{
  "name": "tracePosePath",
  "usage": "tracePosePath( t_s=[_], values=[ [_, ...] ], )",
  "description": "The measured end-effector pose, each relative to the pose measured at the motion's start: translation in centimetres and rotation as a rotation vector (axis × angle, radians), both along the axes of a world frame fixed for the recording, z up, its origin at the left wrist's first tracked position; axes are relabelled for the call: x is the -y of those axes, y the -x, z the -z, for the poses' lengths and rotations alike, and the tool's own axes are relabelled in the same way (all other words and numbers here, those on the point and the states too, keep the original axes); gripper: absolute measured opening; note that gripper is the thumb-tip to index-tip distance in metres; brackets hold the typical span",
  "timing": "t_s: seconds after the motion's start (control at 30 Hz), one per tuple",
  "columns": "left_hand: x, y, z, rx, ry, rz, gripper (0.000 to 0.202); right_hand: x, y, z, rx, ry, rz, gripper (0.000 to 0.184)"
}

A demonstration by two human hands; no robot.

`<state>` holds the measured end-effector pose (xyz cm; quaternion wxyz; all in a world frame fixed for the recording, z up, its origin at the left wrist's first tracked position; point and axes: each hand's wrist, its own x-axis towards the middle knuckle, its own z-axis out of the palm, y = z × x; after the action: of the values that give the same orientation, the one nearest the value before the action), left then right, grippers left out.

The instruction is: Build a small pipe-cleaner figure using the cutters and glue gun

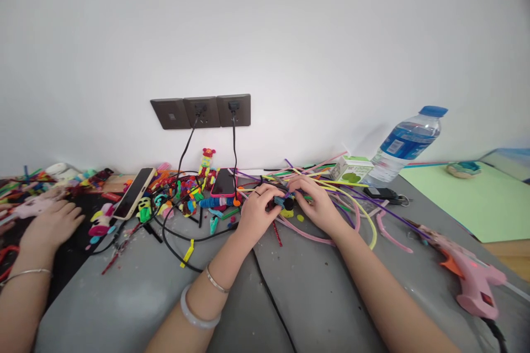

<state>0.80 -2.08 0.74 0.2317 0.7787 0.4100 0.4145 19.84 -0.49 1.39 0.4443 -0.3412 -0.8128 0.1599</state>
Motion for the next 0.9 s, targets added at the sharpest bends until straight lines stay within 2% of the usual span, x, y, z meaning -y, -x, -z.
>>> tracePosePath(
  t_s=[0.9],
  values=[
    [0.07, 0.02, -0.08, 0.035, -0.002, 0.012, 0.027, 0.19, 0.17, 0.01, -0.023, 0.051, -0.019, 0.017]
  ],
)
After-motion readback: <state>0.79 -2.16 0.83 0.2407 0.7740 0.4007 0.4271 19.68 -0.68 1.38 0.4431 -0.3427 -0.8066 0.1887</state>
